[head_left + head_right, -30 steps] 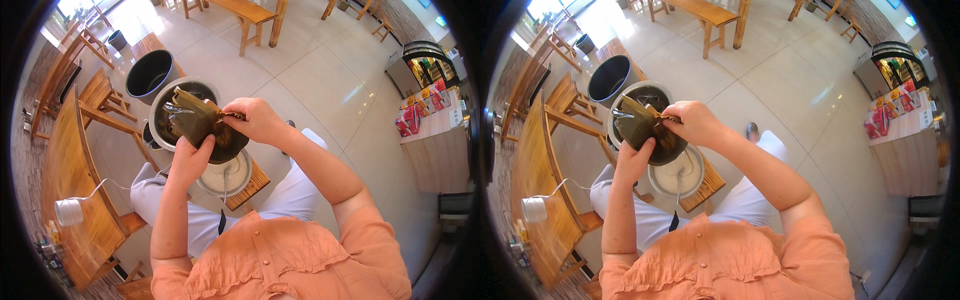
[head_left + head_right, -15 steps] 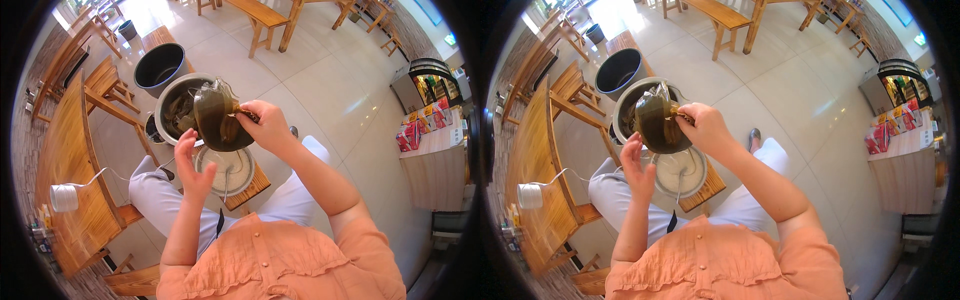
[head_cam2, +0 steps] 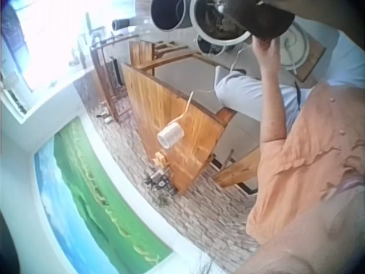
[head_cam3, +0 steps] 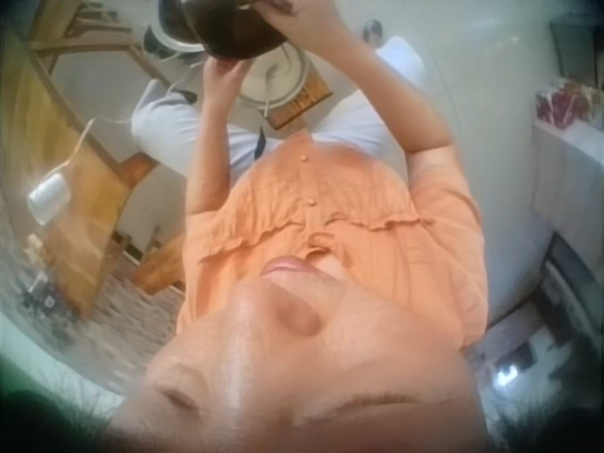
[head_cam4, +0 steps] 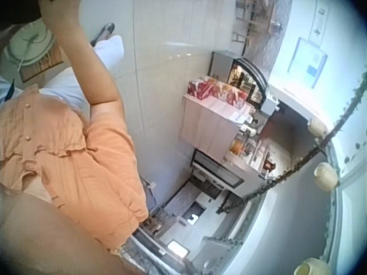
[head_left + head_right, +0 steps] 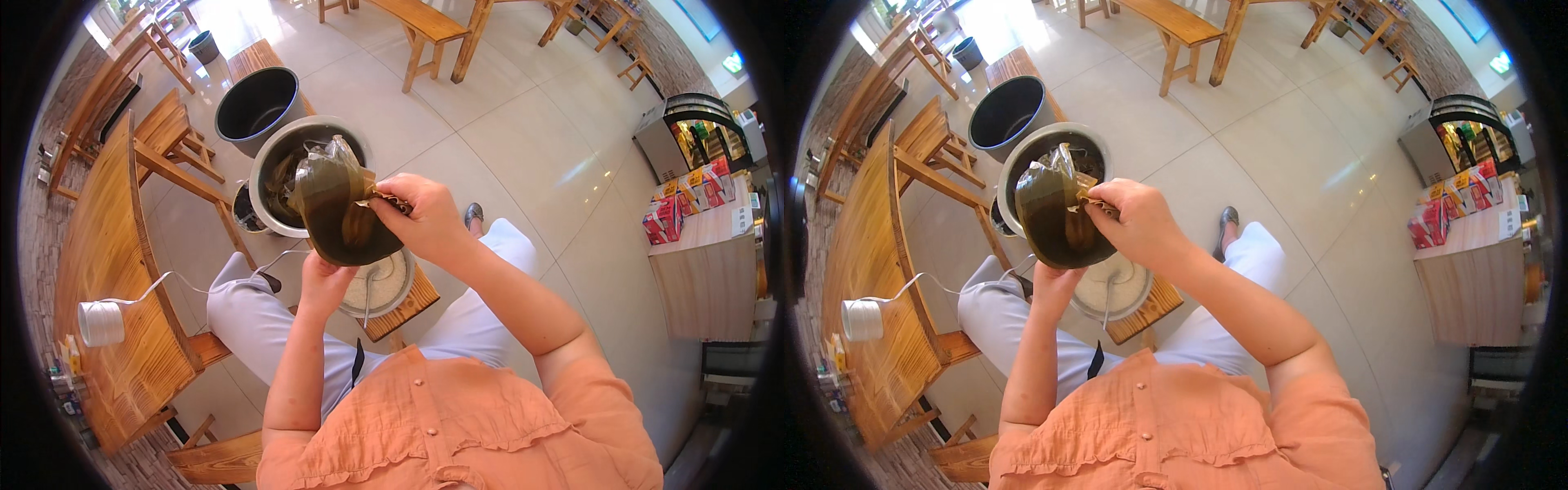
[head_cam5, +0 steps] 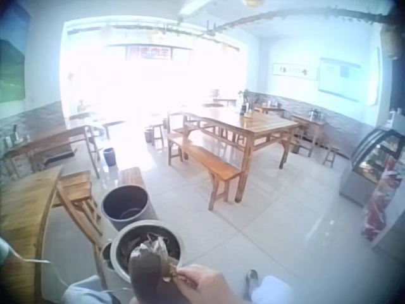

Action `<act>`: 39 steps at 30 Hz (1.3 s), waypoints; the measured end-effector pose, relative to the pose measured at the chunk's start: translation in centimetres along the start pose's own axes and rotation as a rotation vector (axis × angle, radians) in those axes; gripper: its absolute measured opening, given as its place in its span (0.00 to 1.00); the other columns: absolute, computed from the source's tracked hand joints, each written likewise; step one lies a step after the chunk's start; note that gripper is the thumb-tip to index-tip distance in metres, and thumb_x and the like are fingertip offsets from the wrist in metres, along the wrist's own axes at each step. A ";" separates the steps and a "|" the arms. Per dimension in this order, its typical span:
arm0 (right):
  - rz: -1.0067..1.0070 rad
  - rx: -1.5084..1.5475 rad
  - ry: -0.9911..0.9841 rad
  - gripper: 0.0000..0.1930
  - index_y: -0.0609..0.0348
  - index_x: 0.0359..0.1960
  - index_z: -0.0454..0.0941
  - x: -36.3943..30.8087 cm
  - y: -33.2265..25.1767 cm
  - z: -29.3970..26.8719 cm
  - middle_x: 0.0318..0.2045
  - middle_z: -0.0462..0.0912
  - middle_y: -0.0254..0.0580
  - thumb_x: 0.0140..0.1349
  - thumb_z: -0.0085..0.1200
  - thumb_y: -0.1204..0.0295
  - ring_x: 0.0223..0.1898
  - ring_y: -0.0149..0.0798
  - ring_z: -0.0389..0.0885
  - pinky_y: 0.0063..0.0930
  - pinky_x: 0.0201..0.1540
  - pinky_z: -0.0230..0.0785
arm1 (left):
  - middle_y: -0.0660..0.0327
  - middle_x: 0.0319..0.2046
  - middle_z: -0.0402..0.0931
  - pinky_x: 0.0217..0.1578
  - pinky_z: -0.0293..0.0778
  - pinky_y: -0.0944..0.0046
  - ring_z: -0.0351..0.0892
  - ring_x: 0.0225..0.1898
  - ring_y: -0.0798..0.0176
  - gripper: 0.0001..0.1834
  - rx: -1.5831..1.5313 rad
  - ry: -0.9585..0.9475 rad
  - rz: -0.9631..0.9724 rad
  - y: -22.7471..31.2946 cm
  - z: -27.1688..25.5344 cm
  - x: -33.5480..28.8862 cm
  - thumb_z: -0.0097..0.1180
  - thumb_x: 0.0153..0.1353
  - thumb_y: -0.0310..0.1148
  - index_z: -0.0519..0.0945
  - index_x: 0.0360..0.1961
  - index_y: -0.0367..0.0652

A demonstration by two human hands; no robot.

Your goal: The person folds a leaf into a cone shape, fills it with white rice using a spoon, wraps the leaf over the top, and secures it by winding white string around the bundle.

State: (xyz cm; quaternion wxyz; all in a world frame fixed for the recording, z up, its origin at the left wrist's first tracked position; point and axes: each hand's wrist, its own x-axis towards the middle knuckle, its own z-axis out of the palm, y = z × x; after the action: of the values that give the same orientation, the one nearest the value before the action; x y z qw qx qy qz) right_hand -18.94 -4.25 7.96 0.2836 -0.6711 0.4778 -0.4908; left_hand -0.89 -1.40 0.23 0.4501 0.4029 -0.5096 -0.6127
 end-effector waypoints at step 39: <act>0.087 -0.069 0.046 0.08 0.65 0.33 0.77 -0.5 1.3 -0.6 0.28 0.78 0.48 0.51 0.54 0.74 0.29 0.46 0.76 0.30 0.32 0.68 | 0.58 0.32 0.68 0.38 0.67 0.60 0.70 0.39 0.53 0.18 1.512 -0.758 0.097 -3.0 -1.1 -4.7 0.49 0.48 0.25 0.77 0.43 0.51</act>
State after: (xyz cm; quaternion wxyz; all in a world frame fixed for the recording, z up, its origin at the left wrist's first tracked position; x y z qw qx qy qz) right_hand -20.04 -4.26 6.88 0.2703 -0.6474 0.5296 -0.4767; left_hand 1.01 3.04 -2.76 -0.1157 0.3406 -0.9154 -0.1808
